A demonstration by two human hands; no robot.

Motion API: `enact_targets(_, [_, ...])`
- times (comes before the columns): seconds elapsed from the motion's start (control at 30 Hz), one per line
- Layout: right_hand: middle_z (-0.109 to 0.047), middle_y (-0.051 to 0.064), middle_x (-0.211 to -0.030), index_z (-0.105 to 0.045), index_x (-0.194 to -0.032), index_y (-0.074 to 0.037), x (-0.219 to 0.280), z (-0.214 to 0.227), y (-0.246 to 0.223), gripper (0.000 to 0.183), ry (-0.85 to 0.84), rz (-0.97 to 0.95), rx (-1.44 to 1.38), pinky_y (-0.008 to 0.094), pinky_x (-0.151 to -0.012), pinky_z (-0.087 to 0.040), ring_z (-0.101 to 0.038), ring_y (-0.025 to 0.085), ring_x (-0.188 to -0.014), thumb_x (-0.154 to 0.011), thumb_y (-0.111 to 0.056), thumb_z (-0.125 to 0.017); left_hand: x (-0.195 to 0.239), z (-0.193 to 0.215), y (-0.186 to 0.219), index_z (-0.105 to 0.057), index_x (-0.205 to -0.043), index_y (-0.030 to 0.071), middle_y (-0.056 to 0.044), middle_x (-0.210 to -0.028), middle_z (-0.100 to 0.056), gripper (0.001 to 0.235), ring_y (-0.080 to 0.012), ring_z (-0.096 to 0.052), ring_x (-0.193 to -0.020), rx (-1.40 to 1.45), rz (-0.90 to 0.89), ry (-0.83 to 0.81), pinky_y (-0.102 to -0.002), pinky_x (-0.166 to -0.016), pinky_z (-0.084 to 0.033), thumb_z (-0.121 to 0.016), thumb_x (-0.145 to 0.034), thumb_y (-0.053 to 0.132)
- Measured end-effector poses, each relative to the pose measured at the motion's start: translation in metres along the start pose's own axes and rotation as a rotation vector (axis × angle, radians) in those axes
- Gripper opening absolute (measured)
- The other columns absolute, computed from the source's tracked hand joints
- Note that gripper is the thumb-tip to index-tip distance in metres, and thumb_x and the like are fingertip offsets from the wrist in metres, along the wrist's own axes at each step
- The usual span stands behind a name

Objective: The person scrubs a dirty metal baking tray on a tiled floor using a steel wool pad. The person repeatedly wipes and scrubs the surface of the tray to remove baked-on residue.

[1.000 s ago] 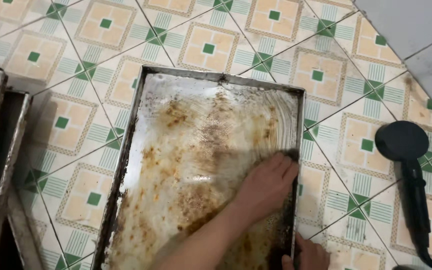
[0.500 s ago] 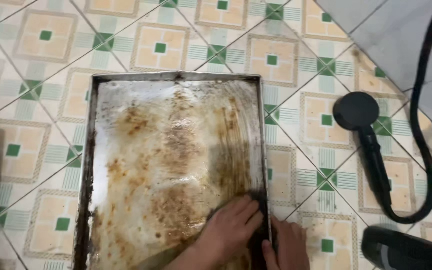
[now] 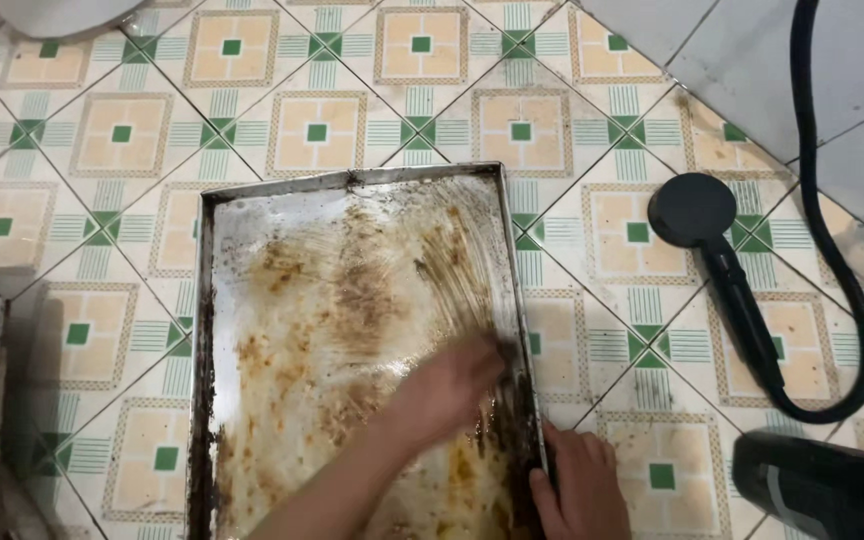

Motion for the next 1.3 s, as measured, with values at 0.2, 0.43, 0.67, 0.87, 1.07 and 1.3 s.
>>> enact_targets(0.2, [-0.069,0.012,-0.129,-0.055,-0.159,-0.007,0.003,-0.011,0.013,0.066,-0.044,-0.020,0.008,0.056,-0.105,-0.043,-0.059,0.036,-0.111,-0.106,-0.046,-0.053,-0.058,-0.019,-0.099,-0.079,-0.127,0.000,-0.028,-0.139,-0.074,0.044,-0.0460,-0.073,-0.129,-0.371,0.368,0.085,-0.059,-0.105,-0.069,-0.094,-0.086,-0.003])
enact_targets(0.43, [-0.069,0.012,-0.129,-0.057,-0.156,-0.007,-0.004,0.002,-0.005,0.060,-0.027,-0.023,-0.049,0.056,-0.106,-0.043,-0.059,0.036,-0.110,-0.105,-0.040,-0.055,-0.035,-0.056,-0.072,-0.073,-0.095,0.002,-0.017,-0.119,-0.076,0.018,-0.0333,-0.075,-0.109,-0.040,0.273,-0.171,-0.046,-0.093,-0.073,-0.068,-0.112,0.002])
enact_targets(0.67, [-0.071,0.008,-0.131,-0.053,-0.164,-0.013,0.004,-0.023,0.027,0.072,-0.097,-0.105,-0.028,0.058,-0.112,-0.040,-0.060,0.035,-0.118,-0.099,-0.043,-0.062,0.003,-0.047,-0.018,-0.079,-0.108,-0.002,-0.016,-0.112,-0.077,0.037,-0.0338,-0.074,-0.107,-0.197,0.187,0.053,-0.040,-0.089,-0.071,-0.072,-0.082,-0.027])
enact_targets(0.87, [-0.070,0.011,-0.128,-0.053,-0.162,-0.008,0.004,-0.008,0.006,0.064,-0.100,-0.064,-0.055,0.054,-0.108,-0.041,-0.059,0.033,-0.112,-0.107,-0.041,-0.056,-0.062,-0.026,-0.108,-0.078,-0.103,0.003,-0.014,-0.104,-0.080,0.031,-0.0291,-0.076,-0.098,-0.302,0.290,0.038,-0.036,-0.089,-0.073,-0.070,-0.094,-0.025])
enact_targets(1.07, [-0.069,0.010,-0.130,-0.054,-0.161,-0.009,-0.005,-0.002,0.006,0.062,-0.057,-0.063,-0.032,0.054,-0.107,-0.042,-0.059,0.033,-0.113,-0.110,-0.043,-0.048,0.001,-0.050,-0.012,-0.075,-0.106,-0.005,-0.022,-0.118,-0.079,0.006,-0.0388,-0.078,-0.115,-0.005,0.149,-0.030,-0.043,-0.092,-0.075,-0.069,-0.105,-0.004])
enact_targets(1.3, [-0.070,0.009,-0.124,-0.054,-0.162,-0.008,-0.002,-0.002,0.006,0.065,-0.135,-0.109,-0.061,0.054,-0.108,-0.041,-0.058,0.034,-0.112,-0.109,-0.046,-0.050,-0.074,-0.026,-0.093,-0.084,-0.110,-0.003,-0.018,-0.110,-0.084,0.054,-0.0369,-0.077,-0.109,-0.364,0.228,0.165,-0.044,-0.094,-0.073,-0.061,-0.075,-0.037])
Point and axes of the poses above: each hand's wrist, its own x-axis away from the middle knuckle, its own z-axis out of the back of the hand, y = z × x, the point moved 10 cm from there along -x, towards the middle knuckle
